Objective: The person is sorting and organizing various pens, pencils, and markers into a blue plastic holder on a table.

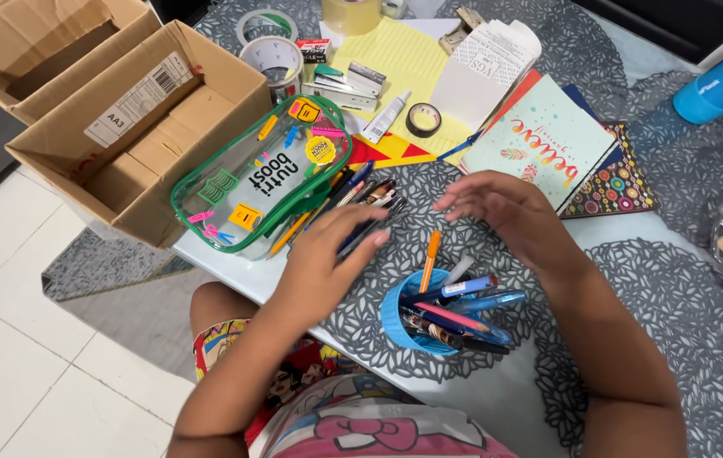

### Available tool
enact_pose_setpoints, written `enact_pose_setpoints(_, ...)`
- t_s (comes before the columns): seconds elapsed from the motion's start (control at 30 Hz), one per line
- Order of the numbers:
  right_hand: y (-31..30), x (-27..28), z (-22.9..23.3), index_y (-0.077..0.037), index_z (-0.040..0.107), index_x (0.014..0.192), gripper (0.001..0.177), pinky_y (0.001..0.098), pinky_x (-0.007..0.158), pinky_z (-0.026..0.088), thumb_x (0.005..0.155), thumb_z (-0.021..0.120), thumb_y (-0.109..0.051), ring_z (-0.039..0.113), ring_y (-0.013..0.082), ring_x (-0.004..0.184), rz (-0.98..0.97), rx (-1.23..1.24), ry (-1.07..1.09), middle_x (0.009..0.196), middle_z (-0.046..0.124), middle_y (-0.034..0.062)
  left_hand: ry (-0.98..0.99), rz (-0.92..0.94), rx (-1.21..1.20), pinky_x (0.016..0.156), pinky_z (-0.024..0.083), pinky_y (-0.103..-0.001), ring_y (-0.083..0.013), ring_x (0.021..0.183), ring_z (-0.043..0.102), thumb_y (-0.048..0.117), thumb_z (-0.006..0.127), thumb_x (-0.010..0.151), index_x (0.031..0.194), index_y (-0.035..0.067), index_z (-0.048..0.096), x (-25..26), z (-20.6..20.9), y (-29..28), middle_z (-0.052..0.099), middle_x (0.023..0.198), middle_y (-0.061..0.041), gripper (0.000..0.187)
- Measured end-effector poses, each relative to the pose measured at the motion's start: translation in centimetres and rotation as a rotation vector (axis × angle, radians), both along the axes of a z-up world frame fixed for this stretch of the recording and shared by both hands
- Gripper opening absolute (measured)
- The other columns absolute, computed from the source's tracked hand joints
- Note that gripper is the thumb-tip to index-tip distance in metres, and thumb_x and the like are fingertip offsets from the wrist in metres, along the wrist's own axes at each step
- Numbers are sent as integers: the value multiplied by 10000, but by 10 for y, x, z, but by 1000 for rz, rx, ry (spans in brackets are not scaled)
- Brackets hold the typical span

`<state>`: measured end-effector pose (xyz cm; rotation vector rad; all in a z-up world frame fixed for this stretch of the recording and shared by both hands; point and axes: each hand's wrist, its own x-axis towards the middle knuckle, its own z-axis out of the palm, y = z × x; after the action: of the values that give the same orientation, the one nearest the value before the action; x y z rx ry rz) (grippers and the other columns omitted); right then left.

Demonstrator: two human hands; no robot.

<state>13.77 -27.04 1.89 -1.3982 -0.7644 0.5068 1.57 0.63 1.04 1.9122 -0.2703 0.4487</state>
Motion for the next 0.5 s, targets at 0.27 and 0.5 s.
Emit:
enact_pose_setpoints(0.27,30,39,-42,16,651,1265,346,315,905,552,960,629,-146,685,175,1050,-79,-323,-39,1202,731,119,-38,-14,332,889,513,-443,-360,1041,649,232,723,925,1070,20,700,64,-33,-8,681,1082,-153,258)
enact_pose_setpoints(0.5,45,48,-68,-55,657,1239,392,285,781,506,876,761,-161,609,152,918,-47,-539,-520,1170,609,72,-145,23,773,850,529,-434,-343,1014,651,83,705,819,997,1,707,95,-84,-27,661,1004,-157,195)
